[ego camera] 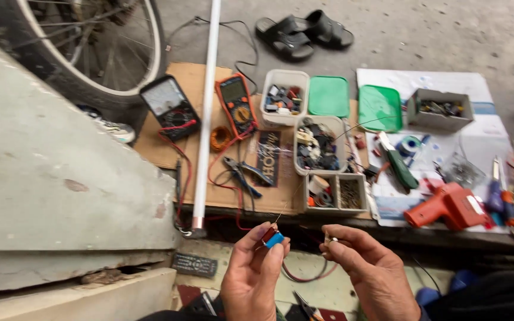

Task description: Soldering a wire to a small electronic component using a soldering gun at a ground-level workspace.

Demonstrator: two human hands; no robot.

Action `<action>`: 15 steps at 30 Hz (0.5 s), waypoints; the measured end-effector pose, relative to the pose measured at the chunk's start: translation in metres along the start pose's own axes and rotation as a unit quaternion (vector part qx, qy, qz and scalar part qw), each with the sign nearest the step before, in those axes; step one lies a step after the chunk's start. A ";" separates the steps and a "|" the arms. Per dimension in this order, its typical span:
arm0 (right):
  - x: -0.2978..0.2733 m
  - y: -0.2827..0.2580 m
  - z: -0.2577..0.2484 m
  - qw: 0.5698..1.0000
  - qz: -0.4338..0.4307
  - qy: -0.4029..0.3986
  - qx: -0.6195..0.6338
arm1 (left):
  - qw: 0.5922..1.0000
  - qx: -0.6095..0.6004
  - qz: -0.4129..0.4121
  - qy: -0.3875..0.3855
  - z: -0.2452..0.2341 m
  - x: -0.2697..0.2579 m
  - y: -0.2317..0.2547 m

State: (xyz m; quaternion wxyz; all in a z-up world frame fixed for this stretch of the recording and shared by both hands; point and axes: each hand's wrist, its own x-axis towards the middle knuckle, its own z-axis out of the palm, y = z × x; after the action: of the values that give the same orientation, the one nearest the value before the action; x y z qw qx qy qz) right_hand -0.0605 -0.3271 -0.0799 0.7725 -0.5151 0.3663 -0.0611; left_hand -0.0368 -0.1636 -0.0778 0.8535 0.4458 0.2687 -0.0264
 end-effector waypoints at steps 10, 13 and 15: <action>-0.012 -0.004 -0.040 0.988 -0.117 -0.074 -0.068 | 0.983 0.154 -0.020 -0.102 0.024 -0.033 -0.046; -0.009 0.005 -0.050 0.964 -0.226 -0.086 -0.109 | 0.973 0.184 -0.034 -0.132 0.025 -0.036 -0.057; -0.009 0.004 -0.056 0.967 -0.222 -0.086 -0.094 | 0.970 0.201 -0.019 -0.138 0.027 -0.039 -0.063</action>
State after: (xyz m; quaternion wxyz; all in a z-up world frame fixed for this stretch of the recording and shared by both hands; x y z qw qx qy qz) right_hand -0.1030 -0.3631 -0.0900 0.7160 -0.6574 0.1788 -0.1519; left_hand -0.0769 -0.2301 -0.0939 0.7745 0.5951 0.1462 -0.1572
